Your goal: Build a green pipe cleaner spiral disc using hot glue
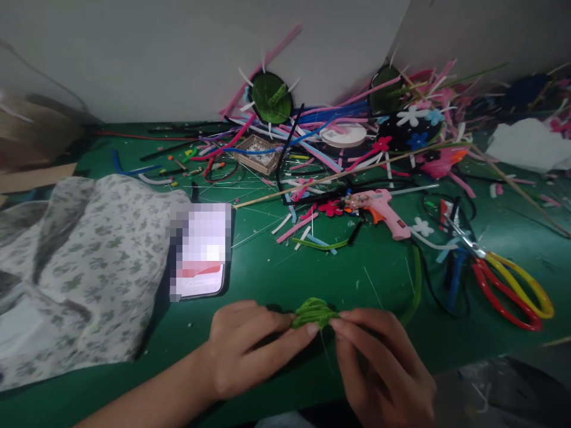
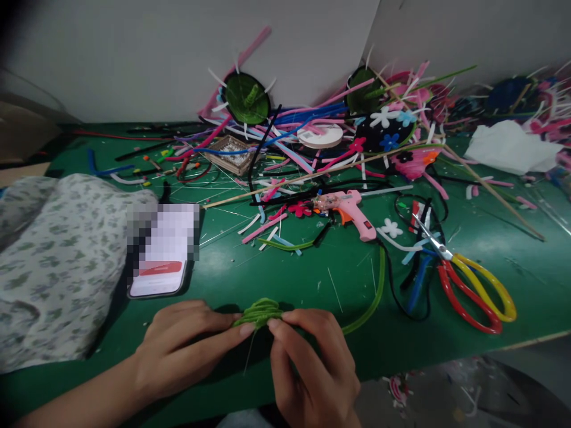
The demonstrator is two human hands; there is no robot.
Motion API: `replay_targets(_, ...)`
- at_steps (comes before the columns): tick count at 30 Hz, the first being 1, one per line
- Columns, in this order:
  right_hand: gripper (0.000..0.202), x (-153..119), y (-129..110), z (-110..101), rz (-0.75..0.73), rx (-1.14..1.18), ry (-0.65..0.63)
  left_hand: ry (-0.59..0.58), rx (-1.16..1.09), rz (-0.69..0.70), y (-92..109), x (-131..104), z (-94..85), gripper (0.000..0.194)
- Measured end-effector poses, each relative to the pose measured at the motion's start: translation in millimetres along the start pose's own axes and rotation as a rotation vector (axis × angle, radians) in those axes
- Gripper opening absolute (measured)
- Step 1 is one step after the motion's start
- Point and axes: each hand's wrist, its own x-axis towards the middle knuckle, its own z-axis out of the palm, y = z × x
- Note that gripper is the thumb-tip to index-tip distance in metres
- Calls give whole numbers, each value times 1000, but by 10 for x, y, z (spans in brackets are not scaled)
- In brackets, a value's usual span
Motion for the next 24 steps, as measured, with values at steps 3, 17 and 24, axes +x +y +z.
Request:
replay_targets(3,31,15,-5,-6,-11,1,-16,3,0,3,-1,-2,11,32)
replay_targets(17,42,61,94,119,263,112,-73,64,-312,-742,58,169,134,13)
replay_targets(24,53,-24,125,171,470,110,-46,-27,-430,-886,50,175,132,25)
